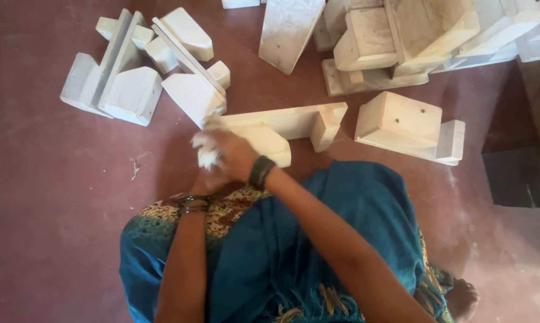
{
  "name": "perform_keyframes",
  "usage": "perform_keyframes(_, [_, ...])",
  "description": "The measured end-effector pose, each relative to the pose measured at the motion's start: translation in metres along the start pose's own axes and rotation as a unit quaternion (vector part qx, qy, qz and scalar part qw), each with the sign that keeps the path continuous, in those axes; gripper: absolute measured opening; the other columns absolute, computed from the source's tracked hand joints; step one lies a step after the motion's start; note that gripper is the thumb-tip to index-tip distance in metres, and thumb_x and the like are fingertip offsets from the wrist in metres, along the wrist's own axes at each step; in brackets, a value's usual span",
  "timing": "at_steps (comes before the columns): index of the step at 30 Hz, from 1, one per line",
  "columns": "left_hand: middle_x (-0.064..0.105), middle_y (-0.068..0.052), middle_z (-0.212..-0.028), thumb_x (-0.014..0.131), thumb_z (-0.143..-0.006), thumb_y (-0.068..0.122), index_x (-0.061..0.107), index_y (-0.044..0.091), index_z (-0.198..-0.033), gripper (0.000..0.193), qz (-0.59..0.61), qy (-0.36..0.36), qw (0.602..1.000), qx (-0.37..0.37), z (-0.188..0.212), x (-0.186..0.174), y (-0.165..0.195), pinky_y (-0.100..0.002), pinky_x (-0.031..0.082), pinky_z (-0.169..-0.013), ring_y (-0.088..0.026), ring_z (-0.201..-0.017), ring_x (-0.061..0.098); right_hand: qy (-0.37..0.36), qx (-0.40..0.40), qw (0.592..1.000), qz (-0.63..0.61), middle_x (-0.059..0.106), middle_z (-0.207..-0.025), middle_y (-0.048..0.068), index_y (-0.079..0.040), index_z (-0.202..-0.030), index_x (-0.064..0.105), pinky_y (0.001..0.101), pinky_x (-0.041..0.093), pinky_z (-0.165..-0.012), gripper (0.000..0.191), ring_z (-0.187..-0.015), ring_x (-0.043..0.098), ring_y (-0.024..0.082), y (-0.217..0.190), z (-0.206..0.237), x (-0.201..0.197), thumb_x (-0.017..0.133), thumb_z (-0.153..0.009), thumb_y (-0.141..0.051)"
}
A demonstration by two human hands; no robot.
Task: The person sits on the floor among many wooden furniture parts and wipes each piece with a cloth, turning pieces over to clean different surfaces, then sets the wiped piece aside and picks up the next one.
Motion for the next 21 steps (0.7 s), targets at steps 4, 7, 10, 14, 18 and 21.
perform_keyframes(4, [0.041,-0.024,-0.151,0.104,-0.045,0.031,0.005,-0.006,-0.159,0.156,0.008,-0.006,1.0,-0.013,-0.002,-0.001,-0.005,-0.044,0.039,-0.116,-0.036,-0.139,0.043,-0.024,-0.039,0.985,0.166,0.065,-0.124,0.017,-0.005,-0.13,0.06,0.0451,0.048,-0.1,0.056,-0.118,0.057,0.037,0.001,0.002,0.005,0.073,-0.077,-0.016])
perform_keyframes(7, [0.041,-0.024,-0.15,0.105,-0.044,0.031,0.006,-0.006,-0.16,0.156,0.013,-0.004,0.999,-0.031,-0.01,0.001,-0.007,-0.044,0.038,-0.116,-0.036,-0.14,0.042,-0.051,-0.009,0.968,0.244,0.068,-0.117,0.011,-0.008,-0.118,0.067,0.0454,0.049,-0.094,0.045,-0.114,0.058,0.035,0.032,0.004,-0.016,0.071,-0.074,-0.018])
perform_keyframes(10, [0.041,-0.025,-0.15,0.105,-0.044,0.031,0.007,-0.007,-0.16,0.156,0.012,0.005,0.999,-0.031,-0.015,0.002,-0.003,-0.045,0.037,-0.117,-0.037,-0.14,0.042,-0.051,0.007,0.938,0.342,0.07,-0.116,0.004,-0.014,-0.113,0.071,0.0423,0.05,-0.094,0.027,-0.118,0.059,0.031,0.055,0.015,-0.049,0.065,-0.087,-0.011])
perform_keyframes(14, [0.045,-0.023,-0.15,0.103,-0.046,0.035,0.005,-0.008,-0.161,0.157,0.044,-0.006,0.998,-0.032,-0.015,0.002,0.001,-0.043,0.038,-0.119,-0.036,-0.141,0.044,-0.065,0.064,0.909,0.407,0.069,-0.118,0.009,-0.009,-0.114,0.069,0.0452,0.049,-0.101,0.029,-0.117,0.059,0.033,0.058,0.044,-0.101,0.062,-0.086,-0.008])
perform_keyframes(18, [0.048,-0.023,-0.147,0.103,-0.046,0.034,0.02,-0.005,-0.158,0.145,0.032,0.003,0.999,-0.005,-0.018,0.001,0.003,-0.044,0.038,-0.119,-0.037,-0.139,0.046,0.064,0.056,0.956,0.28,0.062,-0.138,0.016,-0.005,-0.136,0.063,0.0453,0.046,-0.112,0.058,-0.133,0.054,0.038,0.007,0.059,-0.122,0.055,-0.08,0.007])
perform_keyframes(21, [0.048,-0.023,-0.148,0.103,-0.046,0.034,0.018,-0.005,-0.159,0.147,0.022,0.006,1.0,0.004,-0.015,0.002,-0.001,-0.044,0.038,-0.118,-0.037,-0.139,0.046,0.029,-0.048,0.975,0.214,0.052,-0.148,0.02,-0.004,-0.146,0.053,0.0508,0.035,-0.124,0.067,-0.146,0.044,0.04,-0.043,0.054,-0.08,0.061,-0.08,0.002])
Point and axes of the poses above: each hand's wrist, its own z-axis away from the middle knuckle, its own x-axis out of the palm, y = z × x, the point moved 8 cm from there along -z, towards the middle knuckle
